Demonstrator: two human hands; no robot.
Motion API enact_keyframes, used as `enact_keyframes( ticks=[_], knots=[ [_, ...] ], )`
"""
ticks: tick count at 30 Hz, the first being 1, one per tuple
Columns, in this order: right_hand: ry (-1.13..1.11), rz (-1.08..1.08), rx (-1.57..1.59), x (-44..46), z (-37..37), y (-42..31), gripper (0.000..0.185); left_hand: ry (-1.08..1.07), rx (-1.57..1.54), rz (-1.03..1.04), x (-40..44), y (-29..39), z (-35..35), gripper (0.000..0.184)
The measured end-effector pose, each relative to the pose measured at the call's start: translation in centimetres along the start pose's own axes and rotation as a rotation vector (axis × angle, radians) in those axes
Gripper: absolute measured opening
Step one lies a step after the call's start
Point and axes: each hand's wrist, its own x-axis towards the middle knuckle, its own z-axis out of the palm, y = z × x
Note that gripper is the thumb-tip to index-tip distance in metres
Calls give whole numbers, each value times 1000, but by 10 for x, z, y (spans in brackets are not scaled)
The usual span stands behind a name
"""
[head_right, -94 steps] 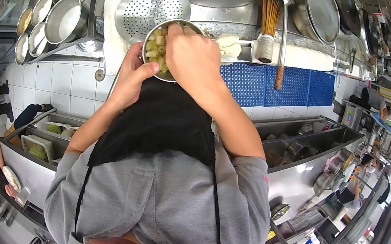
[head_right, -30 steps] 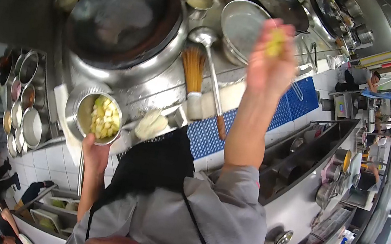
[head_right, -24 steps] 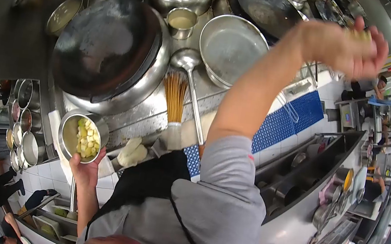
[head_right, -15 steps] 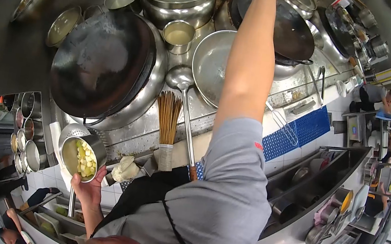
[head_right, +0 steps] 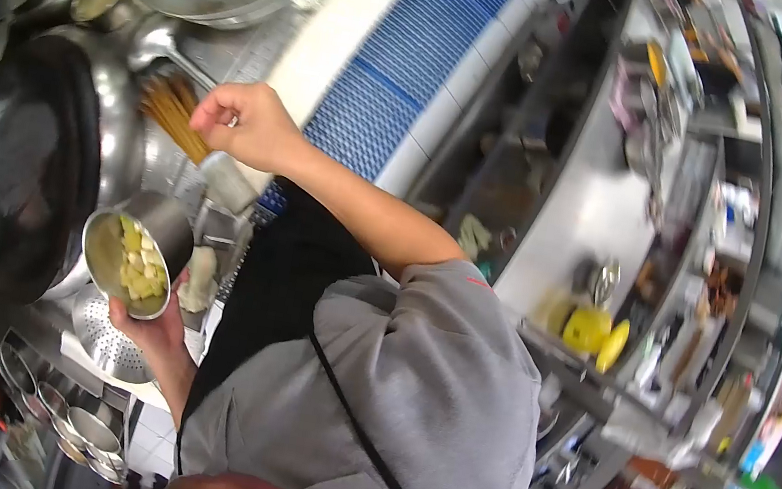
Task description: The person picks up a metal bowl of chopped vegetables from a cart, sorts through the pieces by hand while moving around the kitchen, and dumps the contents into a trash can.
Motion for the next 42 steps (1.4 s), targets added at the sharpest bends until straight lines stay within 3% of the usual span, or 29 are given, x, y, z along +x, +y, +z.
enact_keyframes(
  ticks=[2,5,7,9,11,17,19,21,25,28,35,37,42],
  knots=[
    [108,67,-35,-63,-19,-2,11,-195,18,-41,12,-8,-3,94],
    [259,280,34,-131,-46,7,10,-224,102,-156,9,-15,22,94],
    [342,162,-421,-166,-73,18,18,-318,87,-205,7,-25,37,93],
    [435,117,-622,-192,-101,19,24,-358,110,-233,0,-34,60,92],
    [524,225,-840,-216,-129,28,21,-352,143,-326,5,-43,68,94],
    [489,457,-1138,-274,-302,60,18,-396,322,-461,30,-79,122,102],
    [366,376,-1445,-287,-361,64,18,-309,430,-492,39,-80,163,108],
    [347,256,-1522,-286,-418,64,19,-293,645,-368,52,-97,196,116],
    [336,280,-1426,-293,-479,75,23,-296,935,-452,101,-136,270,121],
    [334,317,-1345,-294,-483,73,25,-272,976,-493,127,-163,300,112],
    [272,393,-1328,-287,-486,70,30,-292,1028,-636,135,-233,311,117],
    [263,407,-1315,-289,-488,72,32,-172,1055,-774,130,-260,336,115],
    [262,480,-1361,-290,-495,67,29,-282,937,-926,126,-319,324,115]
  ],
)
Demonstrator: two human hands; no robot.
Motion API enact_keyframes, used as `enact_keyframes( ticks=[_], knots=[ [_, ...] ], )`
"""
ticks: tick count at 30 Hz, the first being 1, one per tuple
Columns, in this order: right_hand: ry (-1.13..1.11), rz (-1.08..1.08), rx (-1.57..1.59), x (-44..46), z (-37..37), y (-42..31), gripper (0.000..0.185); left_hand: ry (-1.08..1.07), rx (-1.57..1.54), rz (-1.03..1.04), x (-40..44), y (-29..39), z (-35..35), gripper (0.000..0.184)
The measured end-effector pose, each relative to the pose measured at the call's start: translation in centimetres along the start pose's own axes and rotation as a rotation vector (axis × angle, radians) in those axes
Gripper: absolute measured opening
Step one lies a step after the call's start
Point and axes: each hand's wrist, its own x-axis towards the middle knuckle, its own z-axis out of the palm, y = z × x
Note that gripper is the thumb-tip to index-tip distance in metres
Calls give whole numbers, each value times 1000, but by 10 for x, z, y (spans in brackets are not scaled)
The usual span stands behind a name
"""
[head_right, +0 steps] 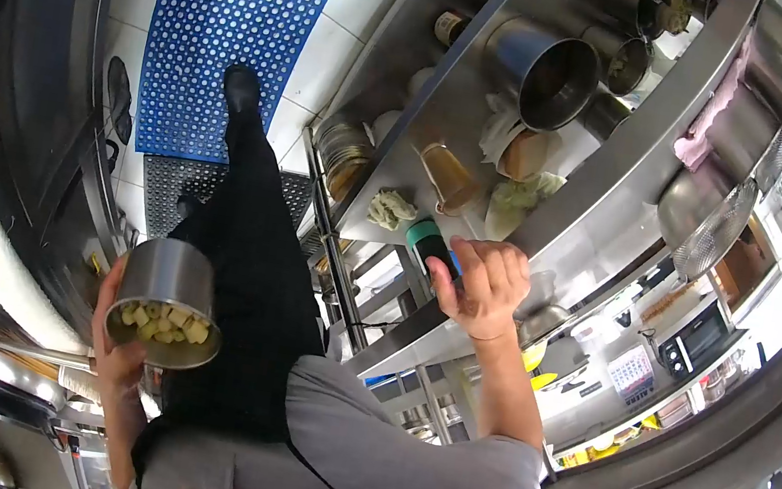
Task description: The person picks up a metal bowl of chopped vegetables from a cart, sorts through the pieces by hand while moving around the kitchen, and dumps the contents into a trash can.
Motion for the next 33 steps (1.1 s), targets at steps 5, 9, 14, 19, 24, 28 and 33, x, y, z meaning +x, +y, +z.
enact_keyframes(
  ticks=[5,9,14,19,24,28,33],
  knots=[
    [23,-11,-7,-5,11,-3,19,-3,-315,28,3,3,10,109],
    [45,3,-50,0,11,-9,14,-3,-474,160,-13,9,9,91],
    [124,2,-28,0,7,-17,13,-153,-527,336,-51,5,-2,93],
    [231,-48,9,-5,10,-15,13,-283,-706,506,-97,-13,-13,96],
    [184,121,167,0,29,-25,18,-312,-587,719,-139,-38,-45,95],
    [250,75,708,7,7,-148,18,-288,-531,856,-162,-56,-69,95],
    [353,-83,1132,-43,-56,-308,10,-255,-633,837,-183,-80,-85,93]
  ],
)
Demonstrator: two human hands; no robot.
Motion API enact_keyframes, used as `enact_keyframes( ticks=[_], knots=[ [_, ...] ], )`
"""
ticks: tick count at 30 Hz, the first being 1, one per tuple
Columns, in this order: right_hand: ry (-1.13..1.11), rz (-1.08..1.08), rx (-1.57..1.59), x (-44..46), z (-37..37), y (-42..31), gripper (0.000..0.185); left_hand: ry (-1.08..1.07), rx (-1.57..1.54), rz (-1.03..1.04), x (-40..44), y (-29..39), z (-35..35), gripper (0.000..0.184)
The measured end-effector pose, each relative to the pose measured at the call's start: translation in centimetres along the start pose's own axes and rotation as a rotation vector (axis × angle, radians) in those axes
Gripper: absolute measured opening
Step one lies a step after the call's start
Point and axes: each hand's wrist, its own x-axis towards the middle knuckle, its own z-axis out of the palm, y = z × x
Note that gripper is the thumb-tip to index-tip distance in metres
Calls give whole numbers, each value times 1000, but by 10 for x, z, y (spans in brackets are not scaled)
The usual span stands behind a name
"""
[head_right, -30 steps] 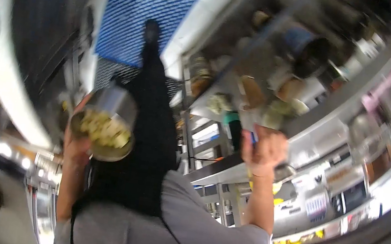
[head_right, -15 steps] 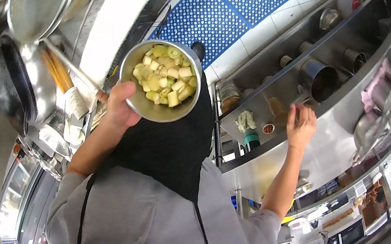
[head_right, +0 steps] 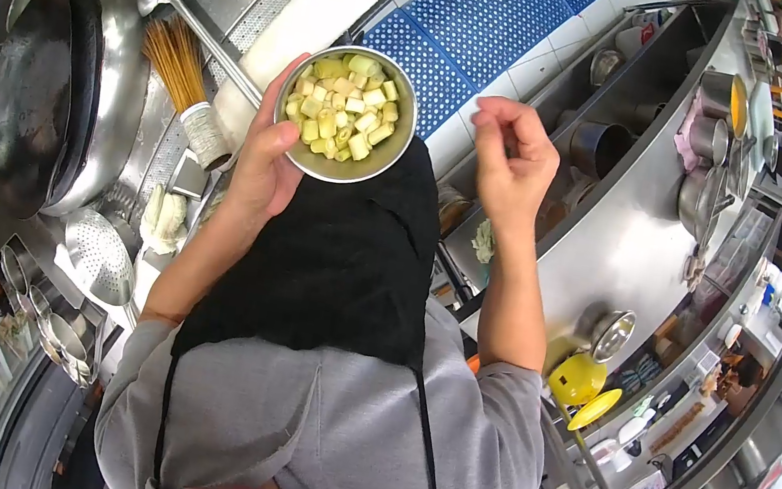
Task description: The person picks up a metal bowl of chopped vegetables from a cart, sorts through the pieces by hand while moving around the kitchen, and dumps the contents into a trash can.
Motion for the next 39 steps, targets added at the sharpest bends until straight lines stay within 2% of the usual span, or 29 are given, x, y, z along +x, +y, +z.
enact_keyframes(
  ticks=[2,4,5,6,9,11,14,18,21,23,29,32,35,38,39],
  knots=[
    [-77,-221,-154,-10,15,-37,14,-4,20,-14,-11,1,-10,90],
    [-248,-506,-362,-13,31,-71,21,-1,54,-30,-16,1,-13,87],
    [-346,-545,-430,-15,43,-79,25,-8,66,-42,-17,2,-12,85],
    [-485,-473,-538,-19,53,-90,28,-12,78,-57,-20,3,-9,83],
    [-659,-461,-856,-20,85,-88,38,-30,131,-76,-25,6,-5,77],
    [-735,-471,-964,-24,98,-70,41,-39,175,-57,-27,3,-9,70],
    [-823,-470,-923,-25,94,-74,48,-32,47,-163,-37,-3,-7,67],
    [-774,-476,-774,-24,93,-52,32,-57,81,-215,-40,-11,-17,64],
    [-630,-322,-654,-25,85,-65,24,-48,131,-158,-40,-11,-17,65],
    [-563,-250,-553,-27,76,-70,23,-41,115,-135,-43,-12,-19,66],
    [-473,-253,-439,-38,66,-78,20,-73,63,-118,-44,-13,-17,66],
    [-542,-296,-415,-44,60,-84,30,-77,43,-121,-46,-13,-12,66],
    [-601,-429,-758,-57,67,-73,39,-72,111,-116,-47,-19,-10,66],
    [-750,-333,-901,-60,72,-64,57,-101,151,-163,-50,-28,-10,67],
    [-728,-360,-884,-64,73,-56,53,-101,137,-193,-51,-30,-11,67]
  ],
)
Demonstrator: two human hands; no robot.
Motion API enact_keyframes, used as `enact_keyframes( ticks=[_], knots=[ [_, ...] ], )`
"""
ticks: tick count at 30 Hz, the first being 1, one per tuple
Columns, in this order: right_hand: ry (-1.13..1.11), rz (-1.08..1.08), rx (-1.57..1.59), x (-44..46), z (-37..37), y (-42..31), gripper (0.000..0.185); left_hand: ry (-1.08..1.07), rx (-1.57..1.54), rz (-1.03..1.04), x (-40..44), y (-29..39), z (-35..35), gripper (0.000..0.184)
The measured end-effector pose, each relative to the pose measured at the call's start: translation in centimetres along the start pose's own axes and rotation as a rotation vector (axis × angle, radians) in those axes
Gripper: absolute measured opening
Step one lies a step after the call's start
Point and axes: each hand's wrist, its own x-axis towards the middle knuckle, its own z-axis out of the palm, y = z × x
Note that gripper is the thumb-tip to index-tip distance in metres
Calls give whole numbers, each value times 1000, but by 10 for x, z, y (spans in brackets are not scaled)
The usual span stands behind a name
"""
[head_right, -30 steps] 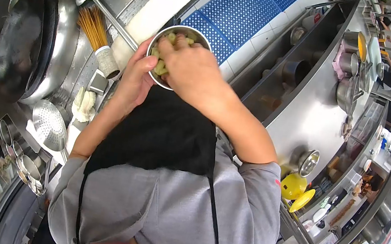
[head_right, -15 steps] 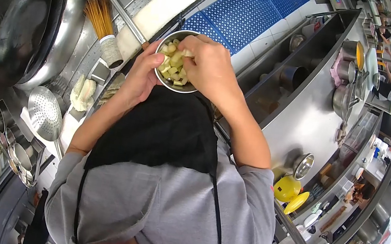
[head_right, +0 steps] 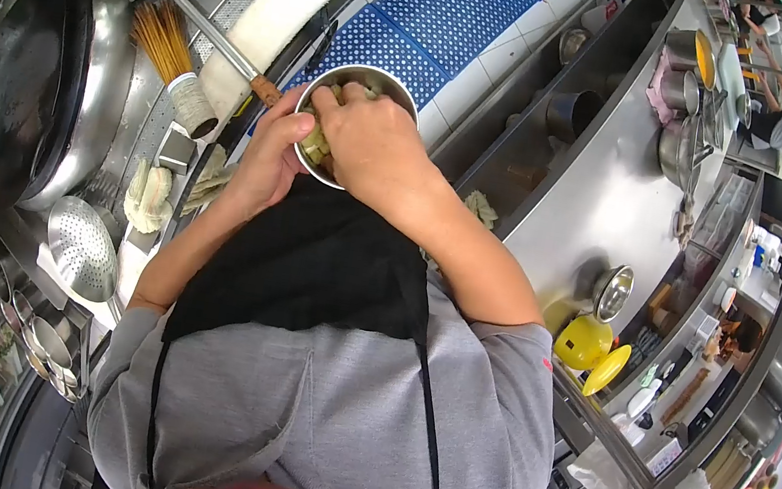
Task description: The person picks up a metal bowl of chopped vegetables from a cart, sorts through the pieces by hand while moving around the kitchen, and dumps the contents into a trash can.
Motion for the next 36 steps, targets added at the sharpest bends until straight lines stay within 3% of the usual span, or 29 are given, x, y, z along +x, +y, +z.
enact_keyframes(
  ticks=[3,6,10,13,16,20,24,28,31,33,36],
  knots=[
    [-14,56,-46,0,10,6,46,14,21,-26,2,-2,-2,66],
    [143,13,39,2,12,16,37,13,121,36,9,-1,-1,67],
    [195,116,268,-2,-9,15,27,-21,139,63,14,9,5,68],
    [314,33,338,-3,-21,7,31,-24,34,26,16,11,3,67],
    [254,44,469,-11,-36,3,34,-14,-58,8,15,14,3,66],
    [430,-16,581,-14,-39,13,23,-10,-138,25,16,16,2,67],
    [447,53,594,-15,-37,24,23,-7,-108,46,15,17,2,69],
    [381,109,449,-17,-30,22,25,15,-17,93,15,10,-1,72],
    [245,53,82,-16,-17,13,53,-22,114,70,14,7,0,73],
    [144,93,-35,-13,-6,6,50,-27,118,88,15,2,2,73],
    [67,112,30,-14,-6,9,51,-27,87,-11,14,1,2,73]
  ],
)
